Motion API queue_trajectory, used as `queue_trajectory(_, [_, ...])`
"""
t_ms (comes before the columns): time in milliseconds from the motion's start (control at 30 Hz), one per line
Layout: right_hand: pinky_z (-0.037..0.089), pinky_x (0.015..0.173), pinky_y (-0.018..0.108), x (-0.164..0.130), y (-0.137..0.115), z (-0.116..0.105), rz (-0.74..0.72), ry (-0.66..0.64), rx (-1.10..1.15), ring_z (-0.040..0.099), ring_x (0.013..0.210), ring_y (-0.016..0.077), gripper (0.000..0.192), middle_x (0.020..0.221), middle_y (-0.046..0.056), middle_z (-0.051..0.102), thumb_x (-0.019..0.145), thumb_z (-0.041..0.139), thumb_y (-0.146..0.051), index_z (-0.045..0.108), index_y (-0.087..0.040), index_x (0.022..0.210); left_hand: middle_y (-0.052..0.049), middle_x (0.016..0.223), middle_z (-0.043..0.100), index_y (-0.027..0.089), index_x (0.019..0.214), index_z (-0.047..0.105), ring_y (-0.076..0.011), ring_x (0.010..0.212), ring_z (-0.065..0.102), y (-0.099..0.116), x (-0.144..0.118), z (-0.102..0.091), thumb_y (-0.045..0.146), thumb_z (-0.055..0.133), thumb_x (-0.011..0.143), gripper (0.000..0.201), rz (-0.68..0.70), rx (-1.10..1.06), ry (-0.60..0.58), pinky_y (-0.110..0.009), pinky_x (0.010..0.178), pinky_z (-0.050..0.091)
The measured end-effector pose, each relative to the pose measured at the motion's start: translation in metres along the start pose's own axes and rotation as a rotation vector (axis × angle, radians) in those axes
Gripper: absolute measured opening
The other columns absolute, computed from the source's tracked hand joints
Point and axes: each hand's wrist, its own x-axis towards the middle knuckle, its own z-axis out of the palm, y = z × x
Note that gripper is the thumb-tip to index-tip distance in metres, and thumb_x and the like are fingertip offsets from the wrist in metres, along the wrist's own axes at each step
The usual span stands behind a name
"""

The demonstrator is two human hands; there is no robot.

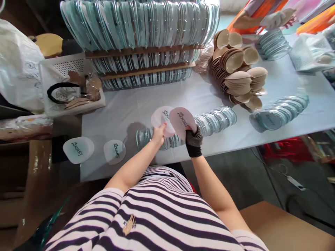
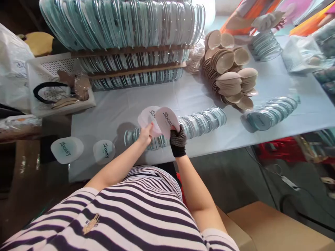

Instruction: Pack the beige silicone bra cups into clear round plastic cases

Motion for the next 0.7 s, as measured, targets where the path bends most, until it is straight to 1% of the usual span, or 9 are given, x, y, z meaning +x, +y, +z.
queue_trajectory(33, [0.051,0.069,0.032,-0.012,0.011,-0.011,-0.045,0.000,-0.053,0.067,0.080,0.0245,0.041,0.088,0.013,0.073,0.091,0.046,-0.042,0.068,-0.013,0.109,-0.006,0.101,0.077,0.015,0.107,0.070,-0.0209,0.103,0.070,0.005,0.006,0.000,0.006,0.070,0.081,0.028,0.003,-0.035,0.053,-0.039,0.102,0.053])
queue_trajectory(67, [0.049,0.067,0.031,-0.026,0.022,-0.022,-0.105,-0.057,-0.124,0.067,0.077,0.0241,0.041,0.084,0.012,0.073,0.090,0.047,-0.043,0.069,-0.014,0.107,-0.006,0.102,0.077,0.016,0.109,0.069,-0.0208,0.105,0.070,0.011,0.012,0.000,0.006,0.070,0.081,0.030,0.016,-0.062,0.087,-0.039,0.101,0.053])
queue_trajectory(133, [0.046,0.064,0.027,-0.059,0.037,-0.039,-0.201,-0.254,-0.264,0.066,0.072,0.0213,0.037,0.080,0.011,0.074,0.090,0.046,-0.038,0.071,-0.016,0.106,-0.007,0.107,0.076,0.017,0.111,0.069,-0.0216,0.108,0.070,0.018,0.025,-0.002,0.006,0.072,0.080,0.034,0.039,-0.090,0.104,-0.040,0.101,0.054])
queue_trajectory(200, [0.043,0.063,0.025,-0.086,0.041,-0.044,-0.231,-0.437,-0.377,0.067,0.071,0.0187,0.035,0.083,0.008,0.075,0.092,0.045,-0.032,0.071,-0.020,0.110,-0.008,0.111,0.075,0.017,0.112,0.069,-0.0223,0.110,0.069,0.020,0.033,-0.004,0.006,0.074,0.078,0.035,0.032,-0.099,0.089,-0.040,0.101,0.054])
queue_trajectory(267, [0.042,0.064,0.024,-0.098,0.033,-0.034,-0.219,-0.562,-0.463,0.068,0.075,0.0180,0.035,0.089,0.007,0.076,0.093,0.044,-0.029,0.068,-0.022,0.116,-0.008,0.111,0.075,0.017,0.112,0.069,-0.0218,0.110,0.069,0.017,0.037,-0.006,0.006,0.075,0.077,0.037,0.018,-0.107,0.078,-0.038,0.101,0.054])
queue_trajectory(367, [0.041,0.066,0.025,-0.087,0.009,-0.003,-0.173,-0.692,-0.534,0.069,0.083,0.0190,0.035,0.097,0.009,0.075,0.095,0.043,-0.028,0.061,-0.022,0.125,-0.007,0.113,0.075,0.018,0.116,0.068,-0.0212,0.111,0.069,0.012,0.037,-0.007,0.007,0.077,0.076,0.043,0.018,-0.123,0.056,-0.037,0.103,0.053])
queue_trajectory(467, [0.042,0.068,0.027,-0.065,-0.011,0.021,-0.076,-0.742,-0.547,0.070,0.086,0.0214,0.037,0.098,0.010,0.074,0.097,0.042,-0.038,0.054,-0.019,0.127,-0.008,0.114,0.075,0.018,0.119,0.067,-0.0221,0.110,0.069,0.012,0.034,-0.007,0.008,0.078,0.075,0.046,0.011,-0.130,0.052,-0.037,0.103,0.053])
queue_trajectory(600, [0.041,0.067,0.028,-0.054,-0.015,0.020,0.013,-0.782,-0.544,0.070,0.083,0.0222,0.033,0.093,0.010,0.074,0.098,0.040,-0.036,0.054,-0.018,0.121,-0.008,0.112,0.075,0.019,0.119,0.068,-0.0224,0.107,0.070,0.015,0.033,-0.012,0.011,0.078,0.076,0.044,-0.017,-0.131,0.055,-0.038,0.101,0.054])
queue_trajectory(700, [0.041,0.066,0.028,-0.055,-0.009,0.017,0.019,-0.792,-0.516,0.070,0.082,0.0217,0.030,0.096,0.010,0.074,0.099,0.038,-0.032,0.058,-0.018,0.116,-0.007,0.108,0.076,0.019,0.116,0.069,-0.0225,0.105,0.071,0.016,0.033,-0.015,0.010,0.076,0.077,0.041,-0.030,-0.123,0.054,-0.037,0.099,0.055])
